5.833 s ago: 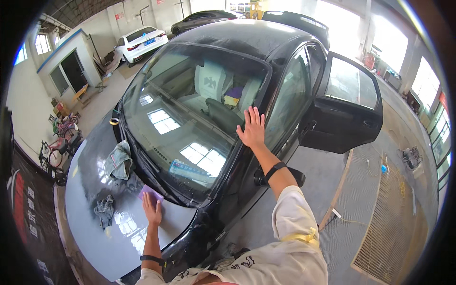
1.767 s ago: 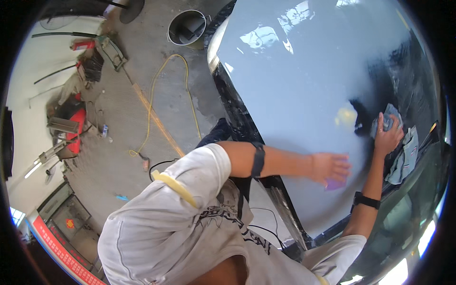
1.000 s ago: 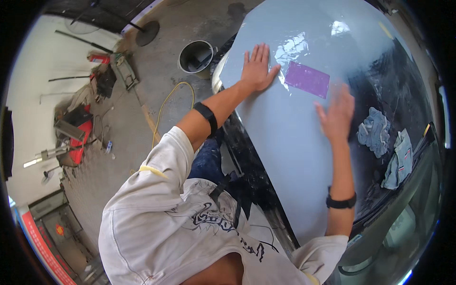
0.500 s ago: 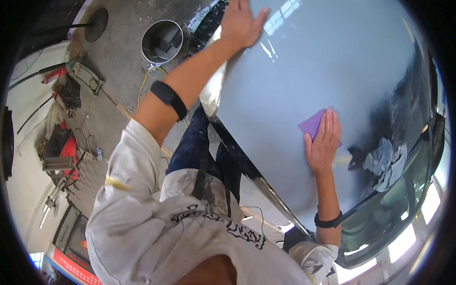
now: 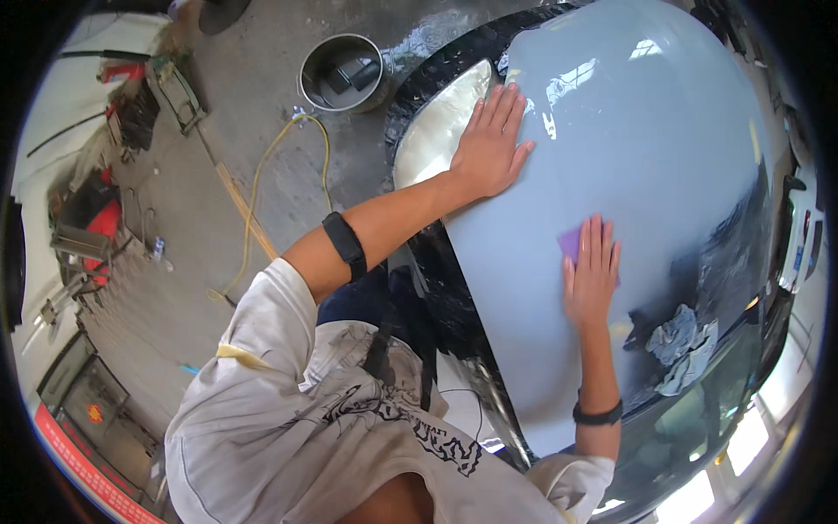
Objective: Sand and wipe a car hood as part of car detailing.
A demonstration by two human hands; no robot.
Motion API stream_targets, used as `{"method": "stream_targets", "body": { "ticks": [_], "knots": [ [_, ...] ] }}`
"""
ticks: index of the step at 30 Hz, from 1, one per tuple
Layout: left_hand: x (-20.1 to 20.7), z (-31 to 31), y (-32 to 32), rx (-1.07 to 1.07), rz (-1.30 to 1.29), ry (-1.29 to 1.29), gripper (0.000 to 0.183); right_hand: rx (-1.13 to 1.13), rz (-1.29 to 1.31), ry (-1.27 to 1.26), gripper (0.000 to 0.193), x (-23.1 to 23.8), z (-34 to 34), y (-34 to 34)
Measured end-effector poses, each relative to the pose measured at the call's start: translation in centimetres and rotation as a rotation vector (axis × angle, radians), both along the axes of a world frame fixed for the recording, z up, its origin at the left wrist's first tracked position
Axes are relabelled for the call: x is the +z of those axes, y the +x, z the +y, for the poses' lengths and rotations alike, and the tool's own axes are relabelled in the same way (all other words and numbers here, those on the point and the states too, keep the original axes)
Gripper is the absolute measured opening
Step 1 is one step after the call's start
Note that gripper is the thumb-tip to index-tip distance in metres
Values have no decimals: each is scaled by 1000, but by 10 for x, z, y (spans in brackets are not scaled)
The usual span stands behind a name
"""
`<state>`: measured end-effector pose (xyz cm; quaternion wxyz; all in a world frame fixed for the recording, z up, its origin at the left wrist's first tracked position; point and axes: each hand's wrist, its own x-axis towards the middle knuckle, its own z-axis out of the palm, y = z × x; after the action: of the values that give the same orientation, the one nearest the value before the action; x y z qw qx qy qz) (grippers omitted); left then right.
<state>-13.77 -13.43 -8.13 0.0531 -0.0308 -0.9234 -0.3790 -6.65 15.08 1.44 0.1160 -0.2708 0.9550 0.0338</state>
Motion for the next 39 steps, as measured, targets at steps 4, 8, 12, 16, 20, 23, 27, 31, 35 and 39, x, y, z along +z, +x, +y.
{"method": "stream_targets", "body": {
  "ticks": [4,8,12,16,20,23,27,31,35,39],
  "knots": [
    [1,6,-9,-12,17,41,72,16,-23,-93,73,-1,16,6],
    [12,-12,-6,18,35,130,68,181,77,-166,77,-9,-71,-99],
    [10,3,-16,31,14,289,68,238,187,-140,73,-41,-128,-203],
    [2,16,12,10,-22,174,70,195,184,-165,73,-47,-111,-187],
    [7,-14,33,27,-1,108,70,117,-8,-191,81,-12,-48,-44],
    [10,-8,26,24,5,98,70,41,-34,-148,84,0,-37,-23],
    [12,-8,27,28,11,88,69,168,111,-218,79,-26,-99,-122],
    [14,-4,23,-16,-16,106,69,260,238,-162,73,-67,-159,-245],
    [5,-6,26,-56,-87,93,70,172,125,-4,72,-83,-171,-247],
    [3,-21,16,-21,-59,74,71,119,57,-214,80,-37,-111,-126]
  ]
}}
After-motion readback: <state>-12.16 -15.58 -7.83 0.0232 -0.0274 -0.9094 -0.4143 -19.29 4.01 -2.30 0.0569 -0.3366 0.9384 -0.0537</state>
